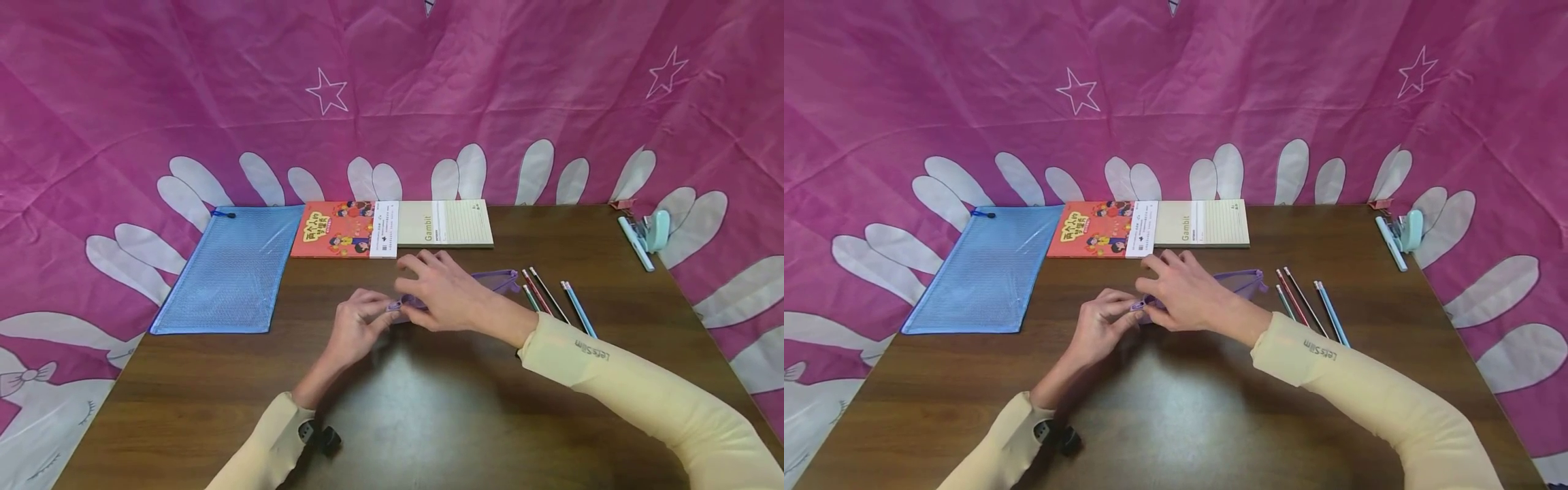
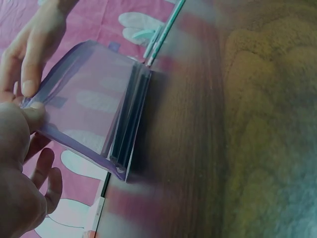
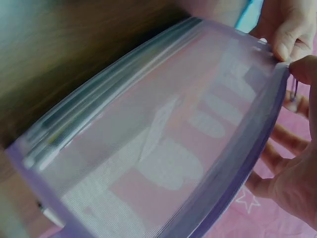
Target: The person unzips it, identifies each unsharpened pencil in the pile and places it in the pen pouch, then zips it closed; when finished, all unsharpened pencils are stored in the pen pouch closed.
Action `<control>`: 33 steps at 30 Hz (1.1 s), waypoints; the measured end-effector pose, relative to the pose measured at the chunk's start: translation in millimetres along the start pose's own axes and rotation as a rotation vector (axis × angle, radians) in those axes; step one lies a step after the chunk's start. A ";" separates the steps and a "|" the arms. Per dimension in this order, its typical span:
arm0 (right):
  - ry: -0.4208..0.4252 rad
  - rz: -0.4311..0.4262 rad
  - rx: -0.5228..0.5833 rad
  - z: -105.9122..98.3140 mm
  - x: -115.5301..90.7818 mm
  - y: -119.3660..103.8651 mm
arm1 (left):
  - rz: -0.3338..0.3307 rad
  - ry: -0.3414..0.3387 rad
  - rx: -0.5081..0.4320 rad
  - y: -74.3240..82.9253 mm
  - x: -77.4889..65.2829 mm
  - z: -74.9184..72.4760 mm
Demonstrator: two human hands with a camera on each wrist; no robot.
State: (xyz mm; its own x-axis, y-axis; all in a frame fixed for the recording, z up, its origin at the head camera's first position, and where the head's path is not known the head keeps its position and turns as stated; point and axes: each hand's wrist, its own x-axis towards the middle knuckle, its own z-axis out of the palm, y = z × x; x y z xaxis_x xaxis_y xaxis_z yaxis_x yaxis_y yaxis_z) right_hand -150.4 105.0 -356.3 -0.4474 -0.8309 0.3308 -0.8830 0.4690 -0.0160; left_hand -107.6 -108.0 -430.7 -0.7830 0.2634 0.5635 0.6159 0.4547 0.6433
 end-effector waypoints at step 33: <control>0.120 0.254 -0.035 -22.3 -140.5 55.6 | 0.028 -0.141 0.212 -28.2 10.3 -26.5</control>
State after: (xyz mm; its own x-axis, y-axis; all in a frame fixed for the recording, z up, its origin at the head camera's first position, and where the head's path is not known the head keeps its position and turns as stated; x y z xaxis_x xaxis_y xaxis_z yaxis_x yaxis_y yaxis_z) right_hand -133.5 254.5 -382.6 -0.6320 -0.6448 0.4298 -0.7383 0.6696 -0.0811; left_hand -130.8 -140.7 -429.3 -0.7793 0.3876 0.4924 0.6173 0.6101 0.4967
